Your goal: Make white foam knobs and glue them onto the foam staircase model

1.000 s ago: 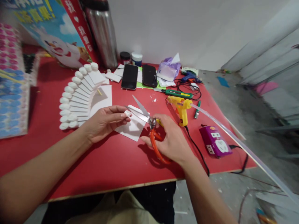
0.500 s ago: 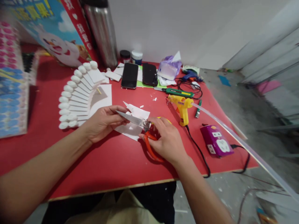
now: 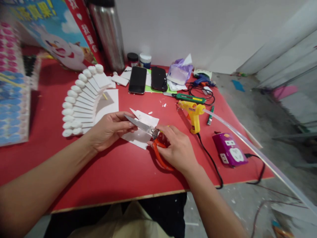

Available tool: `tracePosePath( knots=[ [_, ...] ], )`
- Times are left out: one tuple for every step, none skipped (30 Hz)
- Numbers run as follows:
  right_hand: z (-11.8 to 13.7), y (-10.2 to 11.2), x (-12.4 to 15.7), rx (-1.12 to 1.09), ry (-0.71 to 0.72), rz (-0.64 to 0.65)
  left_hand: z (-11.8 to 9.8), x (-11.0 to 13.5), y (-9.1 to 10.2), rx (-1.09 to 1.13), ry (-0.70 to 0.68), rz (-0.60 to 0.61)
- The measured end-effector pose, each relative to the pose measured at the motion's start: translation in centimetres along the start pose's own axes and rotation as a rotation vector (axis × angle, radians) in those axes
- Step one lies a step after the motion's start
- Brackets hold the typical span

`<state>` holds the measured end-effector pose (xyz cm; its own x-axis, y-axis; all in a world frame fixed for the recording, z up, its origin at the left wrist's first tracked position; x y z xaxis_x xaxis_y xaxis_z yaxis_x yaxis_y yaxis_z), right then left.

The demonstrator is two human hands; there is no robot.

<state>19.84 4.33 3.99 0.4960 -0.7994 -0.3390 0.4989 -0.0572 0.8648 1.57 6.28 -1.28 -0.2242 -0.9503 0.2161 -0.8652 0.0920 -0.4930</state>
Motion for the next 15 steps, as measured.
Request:
tracePosePath(
  knots=[
    [-0.1, 0.0, 0.0, -0.003, -0.008, 0.002, 0.0, 0.0, 0.0, -0.002, -0.002, -0.002],
    [-0.1, 0.0, 0.0, -0.004, -0.013, 0.003, 0.0, 0.0, 0.0, -0.005, -0.005, -0.003],
    [-0.1, 0.0, 0.1, -0.006, -0.011, 0.001, 0.0, 0.0, 0.1, -0.006, -0.008, -0.002],
    [-0.1, 0.0, 0.1, -0.004, -0.005, -0.002, 0.0, 0.0, 0.1, -0.007, -0.009, -0.002],
    [0.0, 0.0, 0.2, 0.0, 0.005, -0.007, 0.0, -0.1, 0.1, -0.008, -0.009, -0.001],
    [0.1, 0.1, 0.2, 0.006, 0.017, -0.013, 0.1, -0.1, 0.1, -0.006, -0.005, -0.002],
    [0.1, 0.1, 0.3, 0.008, 0.029, -0.023, 0.1, -0.1, 0.2, -0.001, 0.0, -0.006],
    [0.2, 0.2, 0.4, 0.006, 0.038, -0.033, 0.1, -0.1, 0.2, 0.005, 0.008, -0.014],
    [0.2, 0.3, 0.4, -0.001, 0.036, -0.038, 0.1, -0.1, 0.3, 0.013, 0.016, -0.025],
    [0.0, 0.3, 0.5, -0.012, 0.026, -0.041, 0.2, -0.1, 0.3, 0.02, 0.024, -0.037],
    [-0.1, 0.4, 0.5, -0.023, 0.005, -0.044, 0.2, -0.1, 0.4, 0.024, 0.035, -0.047],
    [-0.5, 0.4, 0.5, -0.032, -0.03, -0.05, 0.3, 0.0, 0.4, 0.026, 0.046, -0.055],
    [-0.8, 0.5, 0.5, -0.034, -0.074, -0.063, 0.3, 0.0, 0.4, 0.026, 0.058, -0.056],
    [-1.3, 0.7, 0.5, -0.031, -0.124, -0.083, 0.4, 0.1, 0.3, 0.025, 0.07, -0.052],
    [-1.8, 0.8, 0.6, -0.027, -0.176, -0.105, 0.4, 0.1, 0.3, 0.025, 0.08, -0.045]
  ],
)
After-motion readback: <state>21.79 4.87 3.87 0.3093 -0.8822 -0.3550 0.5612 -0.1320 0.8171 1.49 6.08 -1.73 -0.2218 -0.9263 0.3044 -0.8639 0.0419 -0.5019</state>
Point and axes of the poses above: each hand's wrist, its own x-axis away from the middle knuckle, its own y-axis out of the back of the hand, z = x × y, the point moved 8 cm from there along -x, towards the middle knuckle, and after that the axes turned 1 degree about z, right-handed, at the moved point
